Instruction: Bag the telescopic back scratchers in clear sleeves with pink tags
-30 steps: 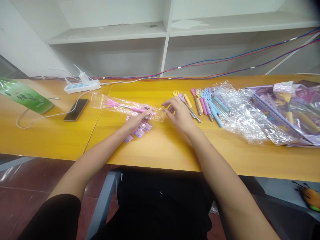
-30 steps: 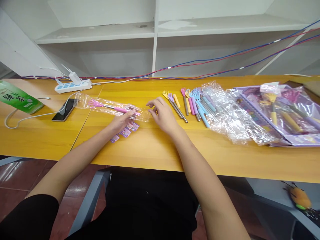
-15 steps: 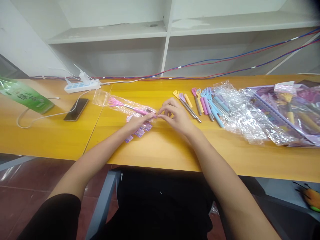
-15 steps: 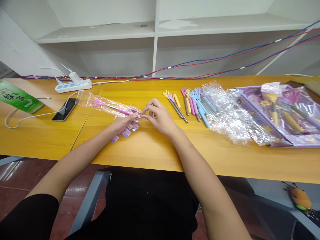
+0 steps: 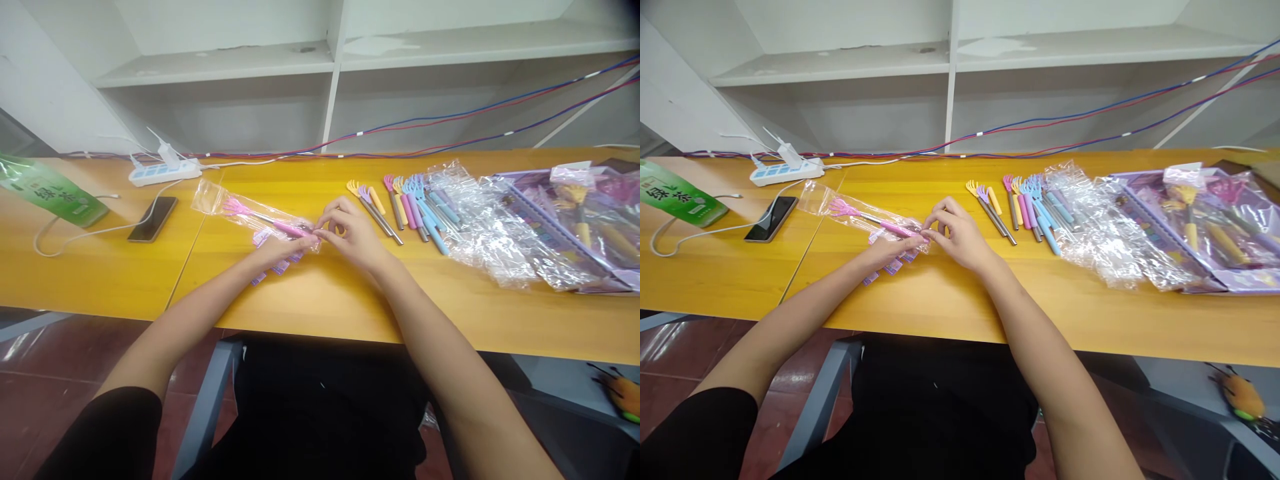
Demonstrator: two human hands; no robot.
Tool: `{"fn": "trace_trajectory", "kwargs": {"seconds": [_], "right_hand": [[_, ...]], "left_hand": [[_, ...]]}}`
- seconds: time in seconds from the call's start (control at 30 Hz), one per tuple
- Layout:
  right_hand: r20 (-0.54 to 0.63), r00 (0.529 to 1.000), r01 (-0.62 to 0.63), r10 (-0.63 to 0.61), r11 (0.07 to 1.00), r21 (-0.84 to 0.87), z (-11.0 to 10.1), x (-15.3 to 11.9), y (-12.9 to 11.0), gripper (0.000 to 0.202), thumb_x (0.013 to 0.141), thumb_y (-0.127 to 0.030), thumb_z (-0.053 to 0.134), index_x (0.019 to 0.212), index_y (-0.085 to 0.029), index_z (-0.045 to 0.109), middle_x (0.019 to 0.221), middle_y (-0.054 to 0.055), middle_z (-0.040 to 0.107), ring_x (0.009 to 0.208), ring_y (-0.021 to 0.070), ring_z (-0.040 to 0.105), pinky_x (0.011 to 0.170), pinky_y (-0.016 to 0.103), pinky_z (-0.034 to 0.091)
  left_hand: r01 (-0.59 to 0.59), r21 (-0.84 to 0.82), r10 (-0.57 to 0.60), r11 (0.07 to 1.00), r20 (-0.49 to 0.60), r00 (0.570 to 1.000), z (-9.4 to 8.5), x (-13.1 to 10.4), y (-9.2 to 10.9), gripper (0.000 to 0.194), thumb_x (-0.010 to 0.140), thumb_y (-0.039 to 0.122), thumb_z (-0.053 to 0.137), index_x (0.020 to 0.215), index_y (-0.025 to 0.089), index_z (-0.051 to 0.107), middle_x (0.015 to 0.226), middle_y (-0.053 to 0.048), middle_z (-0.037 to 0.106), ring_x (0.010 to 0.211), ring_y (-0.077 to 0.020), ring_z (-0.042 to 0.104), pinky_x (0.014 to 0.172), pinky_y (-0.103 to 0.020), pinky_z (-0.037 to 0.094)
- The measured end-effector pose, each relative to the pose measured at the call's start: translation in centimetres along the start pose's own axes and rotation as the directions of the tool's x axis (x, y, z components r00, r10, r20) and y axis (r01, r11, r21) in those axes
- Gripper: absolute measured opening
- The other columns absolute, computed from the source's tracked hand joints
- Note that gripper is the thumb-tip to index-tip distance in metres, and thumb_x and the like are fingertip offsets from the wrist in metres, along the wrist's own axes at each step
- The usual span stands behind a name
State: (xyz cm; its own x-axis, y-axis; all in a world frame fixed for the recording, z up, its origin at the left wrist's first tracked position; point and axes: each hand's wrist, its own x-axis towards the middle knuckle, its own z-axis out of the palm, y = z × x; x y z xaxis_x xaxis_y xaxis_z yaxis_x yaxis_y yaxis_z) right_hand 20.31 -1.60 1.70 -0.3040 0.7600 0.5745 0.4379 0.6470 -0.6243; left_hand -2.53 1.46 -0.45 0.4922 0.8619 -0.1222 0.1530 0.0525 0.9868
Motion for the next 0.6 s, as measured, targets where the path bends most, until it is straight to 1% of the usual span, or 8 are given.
{"fn": "trace_trajectory", "kwargs": {"seconds": [0.07,0.13,0.33,0.43,0.53,0.6], "right_hand": [[0.0,1.0,0.01,-0.01,1.0,-0.001,0.06,0.0,0.02,0.007,0.102,-0.03,0.072,0.1,-0.024,0.073,0.105,0.005,0.057,0.077,0.0162,0.055,0.083,0.038,0.054],[-0.002,1.0,0.015,-0.015,1.0,0.001,0.1,0.01,0.0,0.006,0.102,-0.029,0.072,0.099,-0.024,0.073,0.105,0.004,0.057,0.077,0.0158,0.055,0.082,0.037,0.053],[0.009,1.0,0.005,-0.005,1.0,0.01,0.2,0.0,-0.09,0.007,0.102,-0.03,0.072,0.1,-0.024,0.072,0.105,0.004,0.06,0.077,0.0157,0.056,0.079,0.036,0.052],[0.018,0.999,-0.03,0.03,0.999,0.015,0.39,-0.02,0.0,0.01,0.101,-0.033,0.074,0.102,-0.024,0.068,0.102,0.004,0.065,0.076,0.0161,0.058,0.076,0.035,0.051],[0.023,0.996,-0.084,0.083,0.995,0.044,0.61,-0.03,0.16,0.023,0.095,-0.036,0.081,0.109,-0.024,0.066,0.097,0.002,0.07,0.074,0.0169,0.06,0.072,0.034,0.05],[0.029,0.993,-0.112,0.11,0.992,0.058,0.69,-0.01,0.21,0.028,0.093,-0.038,0.084,0.112,-0.025,0.067,0.094,0.002,0.071,0.074,0.0178,0.061,0.07,0.034,0.05]], "left_hand": [[-0.033,0.058,0.032,0.998,0.017,0.999,0.06,-0.37,0.46,0.039,0.078,0.053,0.09,0.1,0.024,0.079,0.086,-0.005,0.074,0.086,-0.0214,0.069,0.071,-0.032,0.053],[-0.056,0.092,0.054,0.994,0.028,0.998,0.06,-0.56,0.66,0.035,0.077,0.049,0.09,0.1,0.025,0.079,0.087,-0.005,0.073,0.088,-0.0216,0.069,0.072,-0.032,0.053],[-0.038,0.124,0.034,0.992,0.029,0.999,-0.21,-0.44,0.36,0.029,0.079,0.047,0.089,0.095,0.025,0.077,0.078,-0.005,0.07,0.082,-0.0212,0.068,0.067,-0.031,0.05],[-0.092,0.15,0.083,0.984,0.061,0.995,-0.13,-0.2,0.58,0.031,0.08,0.047,0.088,0.1,0.027,0.076,0.088,-0.004,0.074,0.085,-0.0206,0.069,0.069,-0.031,0.051],[-0.155,0.182,0.134,0.971,0.123,0.983,0.02,-0.01,0.82,0.032,0.083,0.048,0.084,0.106,0.028,0.074,0.101,-0.005,0.076,0.092,-0.0209,0.07,0.074,-0.03,0.052],[-0.173,0.186,0.146,0.967,0.147,0.978,0.07,0.02,0.79,0.031,0.086,0.05,0.082,0.107,0.028,0.075,0.105,-0.006,0.077,0.096,-0.0215,0.071,0.075,-0.03,0.053]]}}
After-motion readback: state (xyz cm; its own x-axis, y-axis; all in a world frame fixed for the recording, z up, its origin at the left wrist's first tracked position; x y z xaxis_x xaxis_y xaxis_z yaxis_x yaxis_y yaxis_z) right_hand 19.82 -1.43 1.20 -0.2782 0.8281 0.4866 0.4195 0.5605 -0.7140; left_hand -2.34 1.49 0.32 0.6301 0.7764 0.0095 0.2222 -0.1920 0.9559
